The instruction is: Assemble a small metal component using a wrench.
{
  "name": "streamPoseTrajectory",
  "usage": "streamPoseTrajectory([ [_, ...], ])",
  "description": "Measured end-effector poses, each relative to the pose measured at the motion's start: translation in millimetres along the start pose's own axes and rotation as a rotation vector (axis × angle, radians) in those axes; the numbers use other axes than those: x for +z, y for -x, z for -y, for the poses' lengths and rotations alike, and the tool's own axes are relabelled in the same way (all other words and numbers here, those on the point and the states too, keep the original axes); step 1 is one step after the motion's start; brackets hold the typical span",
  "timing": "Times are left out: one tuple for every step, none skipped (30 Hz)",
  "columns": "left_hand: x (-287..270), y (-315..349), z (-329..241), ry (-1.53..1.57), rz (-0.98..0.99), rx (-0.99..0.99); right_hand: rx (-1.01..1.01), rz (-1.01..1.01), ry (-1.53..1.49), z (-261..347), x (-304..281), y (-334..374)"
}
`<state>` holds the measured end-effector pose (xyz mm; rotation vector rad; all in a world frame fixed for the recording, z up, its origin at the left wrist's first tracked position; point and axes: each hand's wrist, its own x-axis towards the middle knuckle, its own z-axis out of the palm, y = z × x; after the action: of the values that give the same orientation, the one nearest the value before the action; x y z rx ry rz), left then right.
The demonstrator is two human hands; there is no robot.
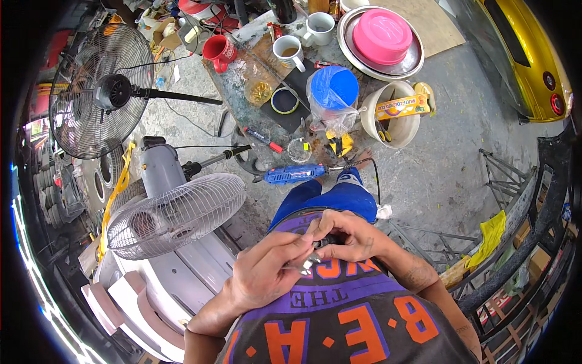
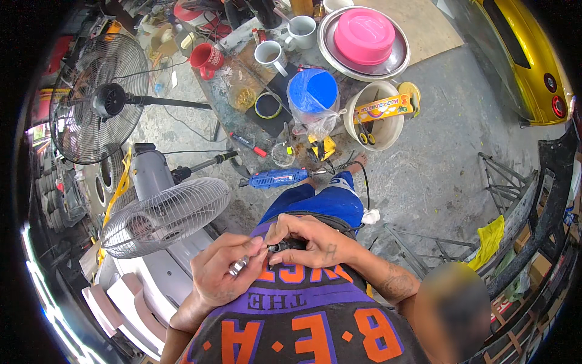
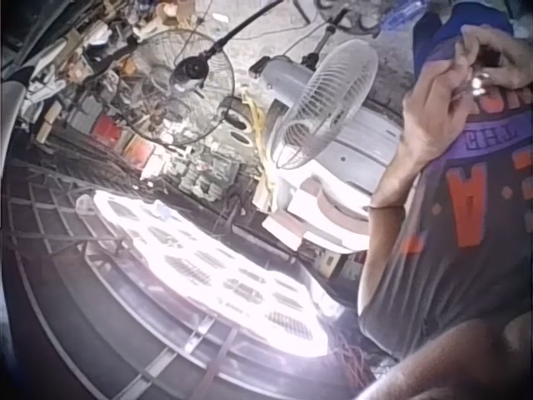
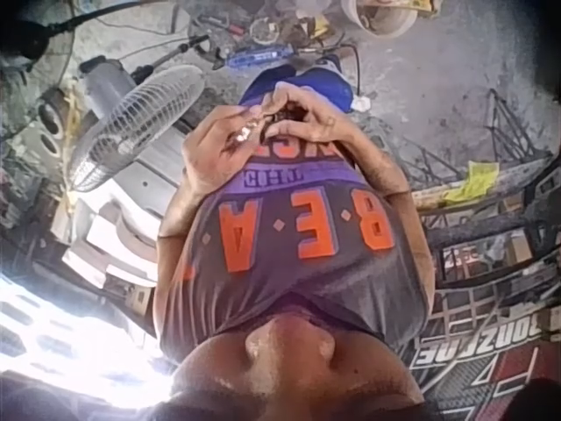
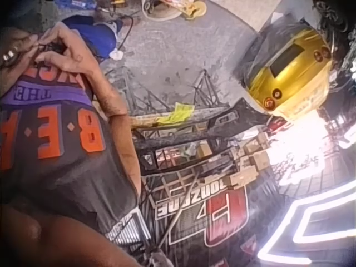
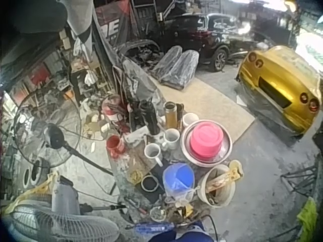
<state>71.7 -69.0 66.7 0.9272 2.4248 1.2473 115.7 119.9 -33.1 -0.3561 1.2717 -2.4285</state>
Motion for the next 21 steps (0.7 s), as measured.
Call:
streamPoseTrajectory([
  [0.1, -1.0, 2.2, 0.012, -0.015, 0.0, 0.021, -0.01, -0.019, -1.6, 0.5, -0.4],
  [0.0, -1.3, 4.2, 0.025, -0.029, 0.0, 0.042, -0.022, -0.039, -2.8, 1.5, -0.9],
  [-0.4, -0.1, 6.5, 0.03, -0.026, 0.002, 0.043, -0.027, -0.037, -3.7, 2.5, -2.4],
  [-1.4, 1.9, 9.2, 0.04, -0.05, -0.01, 0.069, -0.013, -0.027, -4.7, 3.0, -4.9],
  [-1.3, 1.7, 8.5, 0.043, -0.061, -0.016, 0.082, -0.007, -0.024, -4.9, 2.8, -4.9],
  [-1.5, 1.9, 6.9, 0.042, -0.044, -0.009, 0.071, -0.021, -0.028, -3.6, 2.4, -5.9],
  [-1.9, 3.2, 4.7, 0.032, -0.051, -0.126, 0.046, -0.006, 0.086, -1.2, 1.8, -7.4],
  [-4.1, 6.7, 5.1, 0.028, -0.064, -0.246, 0.031, 0.011, 0.205, -0.8, 3.3, -10.6],
  [-1.8, 12.8, 6.3, 0.08, -0.095, -0.284, -0.004, 0.004, 0.173, -4.5, 6.4, -11.4],
  [-1.5, 11.3, 8.7, 0.082, -0.082, -0.277, -0.009, -0.01, 0.173, -4.3, 5.7, -12.6],
  [-1.9, 11.4, 10.1, 0.073, -0.103, -0.281, 0.069, 0.009, 0.207, -3.9, 4.1, -13.5],
  [-2.7, 11.9, 11.4, 0.063, -0.124, -0.284, 0.146, 0.028, 0.24, -4.0, 4.0, -13.9],
  [-3.6, 14.3, 12.8, 0.045, -0.117, -0.276, 0.144, 0.016, 0.159, -5.0, 6.3, -14.3],
  [-8.5, 14.7, 15.4, 0.041, -0.11, -0.271, 0.137, 0.01, 0.156, -5.6, 6.7, -15.0],
  [-15.8, 15.2, 18.6, 0.044, -0.025, -0.225, 0.106, 0.015, 0.183, -6.1, 7.0, -15.2],
  [-23.3, 15.4, 22.0, 0.045, 0.059, -0.18, 0.075, 0.02, 0.21, -6.4, 7.6, -16.0],
  [-27.8, 15.9, 26.8, 0.033, 0.116, -0.121, 0.057, 0.016, 0.206, -5.2, 8.5, -16.8],
  [-32.9, 13.3, 26.6, 0.028, 0.118, -0.121, 0.053, 0.017, 0.203, -1.6, 10.0, -18.0],
  [-38.8, 8.6, 23.5, -0.049, 0.245, -0.132, 0.093, 0.034, 0.25, 4.3, 12.1, -19.8],
  [-42.7, 3.4, 20.7, -0.126, 0.369, -0.143, 0.133, 0.054, 0.299, 8.2, 12.9, -20.9],
  [-44.5, -1.1, 20.2, -0.166, 0.404, -0.095, 0.13, 0.058, 0.298, 8.7, 14.0, -20.6],
])
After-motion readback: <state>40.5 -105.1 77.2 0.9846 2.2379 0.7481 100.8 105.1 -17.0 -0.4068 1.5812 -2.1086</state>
